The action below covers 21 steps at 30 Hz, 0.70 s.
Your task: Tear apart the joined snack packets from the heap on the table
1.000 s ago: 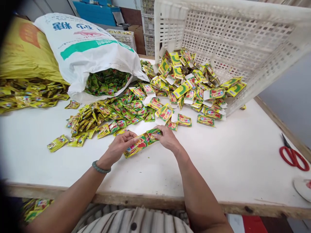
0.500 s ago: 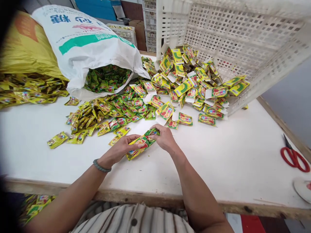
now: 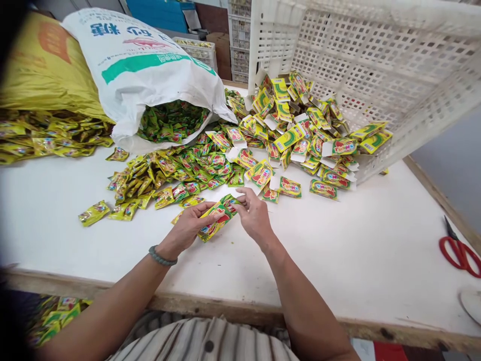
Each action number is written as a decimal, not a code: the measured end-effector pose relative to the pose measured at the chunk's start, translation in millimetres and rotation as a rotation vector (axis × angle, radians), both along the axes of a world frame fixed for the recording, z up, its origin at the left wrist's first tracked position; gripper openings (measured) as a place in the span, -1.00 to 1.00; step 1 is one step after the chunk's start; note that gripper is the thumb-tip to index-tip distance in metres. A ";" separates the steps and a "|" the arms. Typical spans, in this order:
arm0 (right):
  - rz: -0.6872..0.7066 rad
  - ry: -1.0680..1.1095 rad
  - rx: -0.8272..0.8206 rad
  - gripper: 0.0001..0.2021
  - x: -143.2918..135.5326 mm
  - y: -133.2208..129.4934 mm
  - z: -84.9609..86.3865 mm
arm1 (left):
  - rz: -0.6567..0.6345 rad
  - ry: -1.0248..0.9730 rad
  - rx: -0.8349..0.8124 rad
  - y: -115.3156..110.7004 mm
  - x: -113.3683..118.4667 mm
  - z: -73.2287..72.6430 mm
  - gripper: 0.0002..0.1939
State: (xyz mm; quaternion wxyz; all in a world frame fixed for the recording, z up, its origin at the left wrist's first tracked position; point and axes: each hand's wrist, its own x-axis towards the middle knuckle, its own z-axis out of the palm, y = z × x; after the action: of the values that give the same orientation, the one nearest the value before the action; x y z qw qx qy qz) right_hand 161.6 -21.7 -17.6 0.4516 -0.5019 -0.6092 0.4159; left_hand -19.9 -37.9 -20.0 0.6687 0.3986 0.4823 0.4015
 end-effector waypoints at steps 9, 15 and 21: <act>-0.084 -0.094 -0.001 -0.67 -0.7 -1.8 9.1 | 0.018 -0.003 0.009 -1.8 0.9 2.9 -0.57; -0.128 -0.193 0.014 -0.76 -9.1 -3.8 1.9 | 0.048 -0.064 -0.008 -2.8 1.5 2.8 -0.59; 0.010 -0.065 -0.045 -0.87 -24.0 -11.2 -0.1 | 0.091 -0.132 -0.060 -1.8 2.1 -0.2 -0.55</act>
State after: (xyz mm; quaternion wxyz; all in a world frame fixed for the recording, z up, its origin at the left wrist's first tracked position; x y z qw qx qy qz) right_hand 137.6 -33.0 -17.7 0.4184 -0.5221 -0.6165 0.4151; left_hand -17.8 -39.8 -20.2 0.6917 0.3287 0.4667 0.4425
